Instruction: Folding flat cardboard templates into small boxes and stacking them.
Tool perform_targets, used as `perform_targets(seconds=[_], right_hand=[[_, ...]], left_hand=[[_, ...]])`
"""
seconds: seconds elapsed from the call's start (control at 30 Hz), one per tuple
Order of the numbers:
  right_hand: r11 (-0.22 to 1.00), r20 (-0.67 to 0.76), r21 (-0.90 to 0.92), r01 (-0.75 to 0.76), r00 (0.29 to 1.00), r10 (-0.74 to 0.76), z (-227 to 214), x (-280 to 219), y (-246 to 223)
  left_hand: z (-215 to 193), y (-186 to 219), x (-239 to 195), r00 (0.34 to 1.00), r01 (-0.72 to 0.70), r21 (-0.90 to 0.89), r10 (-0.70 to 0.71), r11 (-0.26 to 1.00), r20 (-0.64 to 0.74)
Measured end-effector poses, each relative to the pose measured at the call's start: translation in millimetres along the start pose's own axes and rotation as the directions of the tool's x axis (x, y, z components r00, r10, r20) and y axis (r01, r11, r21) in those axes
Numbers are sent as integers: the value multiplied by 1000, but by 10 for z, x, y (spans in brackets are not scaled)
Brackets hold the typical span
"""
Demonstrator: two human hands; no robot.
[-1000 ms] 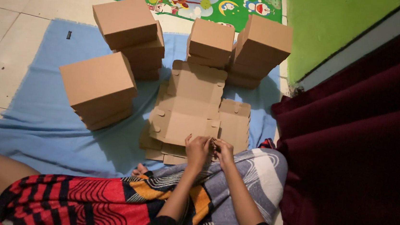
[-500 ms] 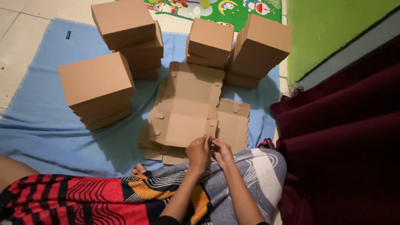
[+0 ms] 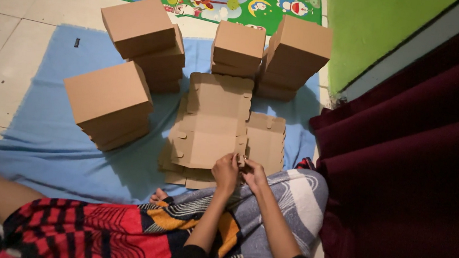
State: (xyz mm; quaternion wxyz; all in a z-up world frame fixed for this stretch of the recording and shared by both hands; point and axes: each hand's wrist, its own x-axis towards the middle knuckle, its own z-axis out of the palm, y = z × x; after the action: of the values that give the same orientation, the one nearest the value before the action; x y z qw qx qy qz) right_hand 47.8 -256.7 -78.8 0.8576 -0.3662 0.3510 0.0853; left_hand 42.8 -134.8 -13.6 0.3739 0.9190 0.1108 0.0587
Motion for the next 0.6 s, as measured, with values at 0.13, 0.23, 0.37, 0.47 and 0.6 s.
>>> perform_targets(seconds=[0.13, 0.23, 0.37, 0.47, 0.6], right_hand=[[999, 12, -33, 7, 1000, -7, 92, -154, -86], [998, -2, -37, 52, 999, -52, -93, 44, 9], [988, 4, -129, 87, 996, -88, -85, 29, -23], [985, 22, -145, 97, 995, -94, -199, 226, 53], [979, 56, -166, 119, 992, -111, -188, 240, 32]], left_hand=[[-54, 30, 25, 1000, -3, -19, 3, 1000, 18], [-126, 56, 14, 999, 7, -35, -6, 999, 31], [-337, 165, -31, 1000, -5, -132, 5, 991, 5], [-367, 146, -45, 1000, -13, -172, 11, 985, -8], [-326, 111, -44, 1000, -16, -192, 11, 981, -26]])
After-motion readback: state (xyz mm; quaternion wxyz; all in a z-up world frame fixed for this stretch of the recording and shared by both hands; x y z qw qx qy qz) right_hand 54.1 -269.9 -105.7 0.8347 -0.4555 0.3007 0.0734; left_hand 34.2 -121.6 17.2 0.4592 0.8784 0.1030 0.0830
